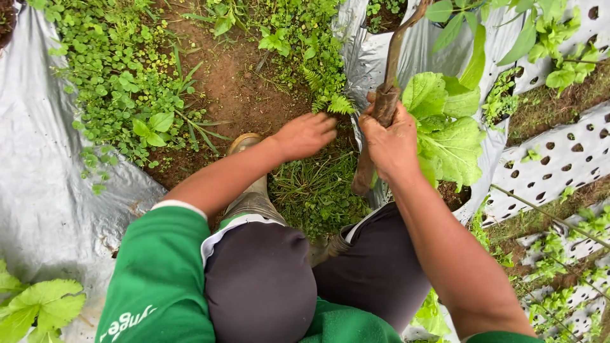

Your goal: The person clears weeds from a garden bed by hand and using a small hand scythe, pulling up unwanted growth between rows of large leafy green plants.

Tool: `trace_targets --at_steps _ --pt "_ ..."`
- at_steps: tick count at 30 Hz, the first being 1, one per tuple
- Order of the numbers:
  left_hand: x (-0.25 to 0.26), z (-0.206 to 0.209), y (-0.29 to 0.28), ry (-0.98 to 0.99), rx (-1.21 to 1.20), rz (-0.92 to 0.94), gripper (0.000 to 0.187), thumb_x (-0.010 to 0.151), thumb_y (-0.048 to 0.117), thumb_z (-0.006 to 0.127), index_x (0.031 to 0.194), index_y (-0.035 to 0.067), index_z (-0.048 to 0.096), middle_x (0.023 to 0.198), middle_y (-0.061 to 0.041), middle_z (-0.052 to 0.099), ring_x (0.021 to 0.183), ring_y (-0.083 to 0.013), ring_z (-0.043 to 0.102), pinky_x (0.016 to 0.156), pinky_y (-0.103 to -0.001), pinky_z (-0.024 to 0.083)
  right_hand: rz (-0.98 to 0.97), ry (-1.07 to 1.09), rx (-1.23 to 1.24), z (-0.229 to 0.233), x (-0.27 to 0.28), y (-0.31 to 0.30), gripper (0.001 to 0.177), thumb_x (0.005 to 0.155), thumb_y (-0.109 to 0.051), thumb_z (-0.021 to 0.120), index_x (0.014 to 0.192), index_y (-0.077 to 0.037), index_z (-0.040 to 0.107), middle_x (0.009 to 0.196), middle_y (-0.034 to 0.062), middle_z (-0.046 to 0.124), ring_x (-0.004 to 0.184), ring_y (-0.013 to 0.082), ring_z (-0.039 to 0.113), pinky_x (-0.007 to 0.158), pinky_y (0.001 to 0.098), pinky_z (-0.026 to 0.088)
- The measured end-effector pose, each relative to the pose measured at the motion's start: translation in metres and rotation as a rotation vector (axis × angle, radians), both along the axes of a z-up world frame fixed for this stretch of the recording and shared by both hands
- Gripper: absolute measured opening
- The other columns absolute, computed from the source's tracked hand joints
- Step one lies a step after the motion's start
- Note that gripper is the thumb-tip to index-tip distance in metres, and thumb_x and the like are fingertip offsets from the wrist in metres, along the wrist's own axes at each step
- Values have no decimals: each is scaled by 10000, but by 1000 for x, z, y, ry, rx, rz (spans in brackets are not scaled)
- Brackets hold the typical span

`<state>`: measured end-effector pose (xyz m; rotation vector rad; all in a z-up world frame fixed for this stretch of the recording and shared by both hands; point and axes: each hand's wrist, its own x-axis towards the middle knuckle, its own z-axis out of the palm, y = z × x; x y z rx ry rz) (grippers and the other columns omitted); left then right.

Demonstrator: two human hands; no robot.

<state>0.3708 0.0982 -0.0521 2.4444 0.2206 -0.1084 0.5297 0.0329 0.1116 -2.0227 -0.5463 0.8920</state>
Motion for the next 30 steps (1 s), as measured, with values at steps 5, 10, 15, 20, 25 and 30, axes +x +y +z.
trace_targets --at_steps 5,10,15,20,25,30 --pt "19 46 39 -124 502 -304 379 1054 131 494 1418 51 563 1465 -191 559 1367 -317 511 1131 -440 412 116 2 -148 7 -10 -12 164 893 52 643 1023 -46 621 863 86 581 710 182 526 639 290 491" --pt "50 -54 37 47 529 21 436 1083 197 397 1475 14 454 1347 -258 552 1242 -369 527 996 -471 401 7 33 -90 -6 -12 -10 172 873 55 649 1009 -48 626 846 70 563 723 162 529 646 307 477" --pt "54 -125 32 -324 648 275 242 918 179 548 1008 -14 664 807 -202 576 731 -357 555 633 -485 407 -39 -9 10 -17 -10 -6 149 848 27 673 983 -37 671 835 80 615 767 127 549 657 300 458" --pt "34 -84 36 93 249 124 221 1075 113 488 1102 42 695 982 -194 715 953 -317 729 877 -441 594 -99 9 -3 -21 -8 -10 228 810 63 715 1017 -32 699 856 87 647 800 156 587 693 300 501" --pt "-14 -86 38 -31 198 334 253 1074 121 540 991 67 774 812 -159 736 759 -233 748 758 -339 606 -140 57 55 -35 2 -25 178 820 15 744 971 -75 711 995 131 727 873 181 648 743 345 531" --pt "-53 -49 49 20 197 301 246 1057 90 558 975 102 789 880 -133 779 881 -244 778 835 -358 623 -123 42 59 -31 6 -27 165 834 -10 750 971 -91 708 1023 138 740 926 209 677 775 385 547"
